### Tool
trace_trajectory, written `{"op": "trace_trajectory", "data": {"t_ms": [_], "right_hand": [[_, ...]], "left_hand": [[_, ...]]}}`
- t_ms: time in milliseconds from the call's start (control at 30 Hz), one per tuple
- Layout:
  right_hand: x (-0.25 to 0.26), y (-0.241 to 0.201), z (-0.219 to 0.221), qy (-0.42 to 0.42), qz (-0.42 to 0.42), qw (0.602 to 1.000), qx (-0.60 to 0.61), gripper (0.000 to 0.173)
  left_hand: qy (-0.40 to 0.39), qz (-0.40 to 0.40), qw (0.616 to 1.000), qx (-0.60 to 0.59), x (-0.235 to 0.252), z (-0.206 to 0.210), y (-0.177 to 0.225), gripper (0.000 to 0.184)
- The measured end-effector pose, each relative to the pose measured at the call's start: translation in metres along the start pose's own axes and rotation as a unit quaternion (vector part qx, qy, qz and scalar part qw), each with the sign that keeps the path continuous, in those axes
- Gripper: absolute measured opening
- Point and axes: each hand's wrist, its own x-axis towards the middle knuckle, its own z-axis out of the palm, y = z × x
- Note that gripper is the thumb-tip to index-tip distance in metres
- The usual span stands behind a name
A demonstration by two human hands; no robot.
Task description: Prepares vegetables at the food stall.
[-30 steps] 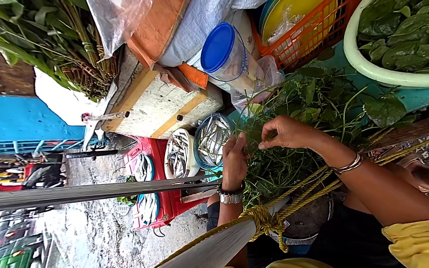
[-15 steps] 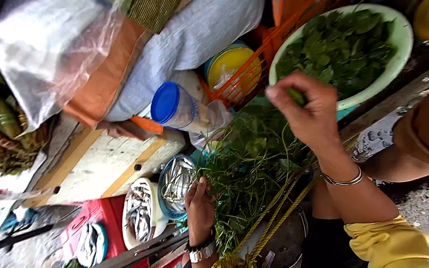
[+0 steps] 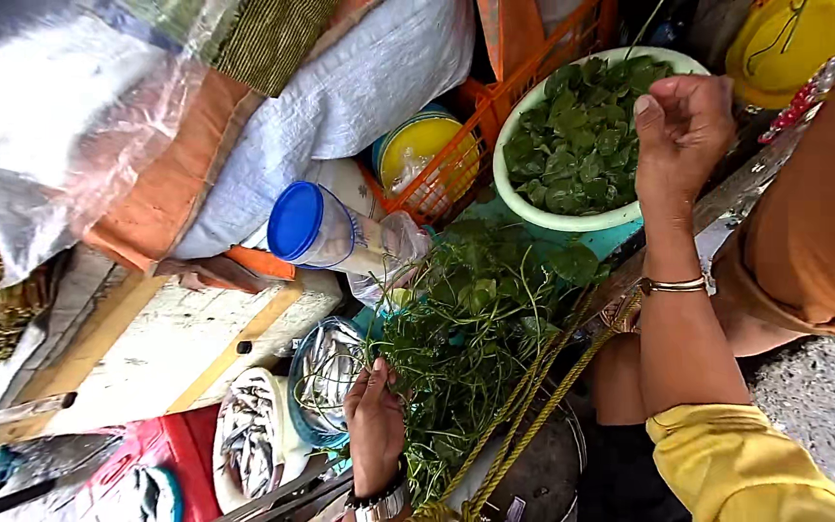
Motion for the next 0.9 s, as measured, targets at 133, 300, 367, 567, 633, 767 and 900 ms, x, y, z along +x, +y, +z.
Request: {"op": "trace_trajectory", "data": {"t_ms": [133, 300, 367, 567, 633, 767, 900], "right_hand": [[-0.011, -0.015, -0.011, -0.28, 0.055, 0.944, -0.164, 0.035], [-0.042, -0.089, 0.013, -0.266, -0.022, 0.964, -0.021, 0.035], [-0.083, -0.122, 0.034, -0.355, -0.051, 0.924, 0.131, 0.024], [-0.189, -0.173, 0.076, -0.667, -0.119, 0.715, 0.174, 0.019], [-0.198, -0.172, 0.082, -0.657, -0.14, 0.725, 0.156, 0.02], [-0.198, -0.166, 0.087, -0.636, -0.135, 0.735, 0.193, 0.012], [-0.202, -0.16, 0.091, -0.622, -0.114, 0.74, 0.228, 0.012]], "left_hand": [[0.004, -0.012, 1.0, 0.001, -0.002, 0.001, 0.005, 0.028], [-0.002, -0.017, 1.0, -0.008, 0.002, -0.002, 0.0, 0.025], [-0.003, -0.019, 1.0, -0.011, 0.004, 0.0, -0.002, 0.024], [-0.004, 0.002, 1.0, -0.006, 0.002, 0.005, -0.001, 0.018], [-0.013, 0.006, 1.0, -0.002, 0.002, 0.007, -0.001, 0.015], [-0.072, 0.014, 0.997, 0.023, 0.003, 0.003, 0.003, 0.015], [-0.155, 0.05, 0.983, 0.089, 0.003, -0.016, 0.011, 0.022]]}}
